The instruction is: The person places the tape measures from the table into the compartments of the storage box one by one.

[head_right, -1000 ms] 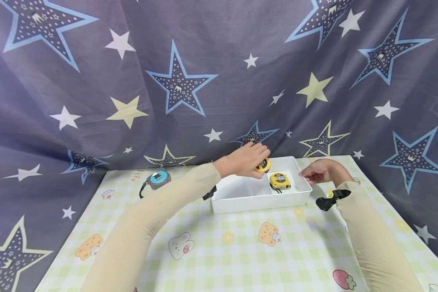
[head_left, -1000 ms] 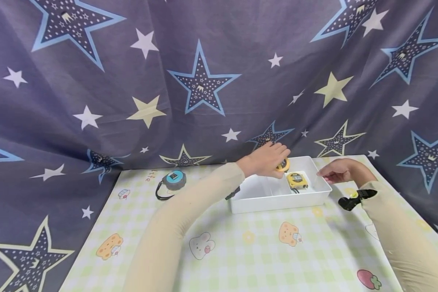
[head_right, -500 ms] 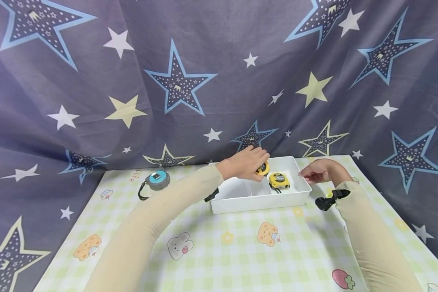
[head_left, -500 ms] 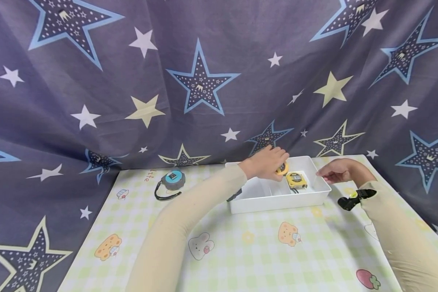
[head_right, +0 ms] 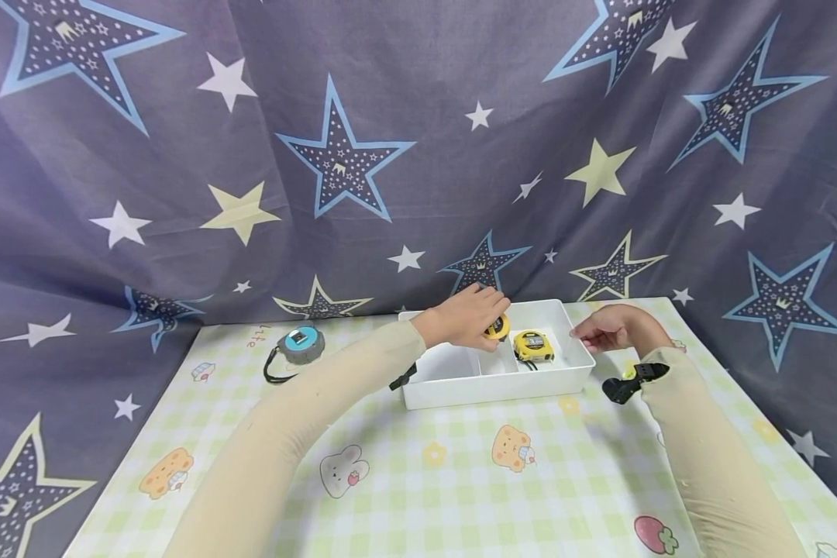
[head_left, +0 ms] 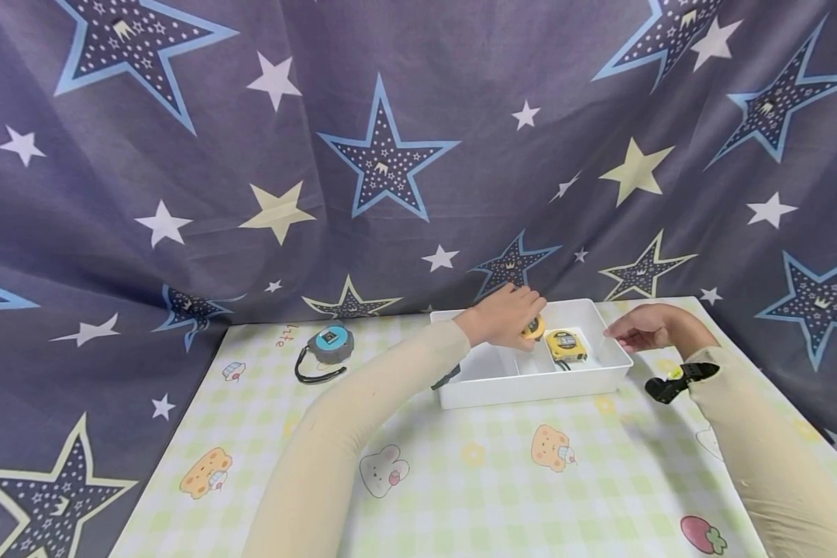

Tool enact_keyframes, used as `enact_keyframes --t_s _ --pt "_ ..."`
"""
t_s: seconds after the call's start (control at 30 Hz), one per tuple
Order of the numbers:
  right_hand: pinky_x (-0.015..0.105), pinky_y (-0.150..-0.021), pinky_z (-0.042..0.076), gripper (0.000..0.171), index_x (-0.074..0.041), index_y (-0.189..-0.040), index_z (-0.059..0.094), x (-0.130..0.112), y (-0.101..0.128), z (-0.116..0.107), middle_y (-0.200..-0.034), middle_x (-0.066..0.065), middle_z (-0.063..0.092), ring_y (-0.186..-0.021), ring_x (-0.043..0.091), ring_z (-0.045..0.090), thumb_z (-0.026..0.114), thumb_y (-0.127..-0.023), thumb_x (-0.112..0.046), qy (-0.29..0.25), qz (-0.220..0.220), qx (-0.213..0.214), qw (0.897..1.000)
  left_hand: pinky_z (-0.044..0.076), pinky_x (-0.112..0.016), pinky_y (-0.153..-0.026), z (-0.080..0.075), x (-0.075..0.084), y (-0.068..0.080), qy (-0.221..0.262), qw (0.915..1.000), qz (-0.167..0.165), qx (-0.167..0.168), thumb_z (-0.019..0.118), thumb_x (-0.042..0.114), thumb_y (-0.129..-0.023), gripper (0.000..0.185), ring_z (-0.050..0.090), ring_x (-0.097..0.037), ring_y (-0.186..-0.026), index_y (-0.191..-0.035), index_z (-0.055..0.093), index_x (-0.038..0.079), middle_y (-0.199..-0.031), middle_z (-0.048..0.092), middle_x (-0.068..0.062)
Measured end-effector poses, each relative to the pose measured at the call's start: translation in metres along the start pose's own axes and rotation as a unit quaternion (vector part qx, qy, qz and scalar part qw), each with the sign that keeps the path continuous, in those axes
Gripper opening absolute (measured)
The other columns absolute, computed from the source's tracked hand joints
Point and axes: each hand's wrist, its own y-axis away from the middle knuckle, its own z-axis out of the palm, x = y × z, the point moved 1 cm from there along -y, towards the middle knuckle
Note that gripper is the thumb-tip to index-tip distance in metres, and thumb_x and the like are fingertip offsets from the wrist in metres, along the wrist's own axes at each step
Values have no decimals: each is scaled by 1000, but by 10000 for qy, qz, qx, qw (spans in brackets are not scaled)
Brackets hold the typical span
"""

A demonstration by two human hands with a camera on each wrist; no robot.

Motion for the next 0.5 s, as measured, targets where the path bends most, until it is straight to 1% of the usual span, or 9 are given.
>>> enact_keyframes --t_s 0.23,0.5 --pt "14 -70 54 20 -14 -82 67 -1 3 1 -74 -7 62 -68 0 60 59 -100 -11 41 -6 65 10000 39 -40 -116 4 -1 1 91 9999 -52 -80 54 62 -94 74 49 -18 -131 -147 40 13 -139 53 -2" --pt "14 -69 54 19 -14 -81 67 -1 4 2 -73 -7 63 -67 0 60 60 -99 -11 42 -59 84 9999 37 -41 -118 3 -1 1 11 10000 -19 -71 54 62 -93 74 49 -19 -132 -147 40 13 -140 53 -3"
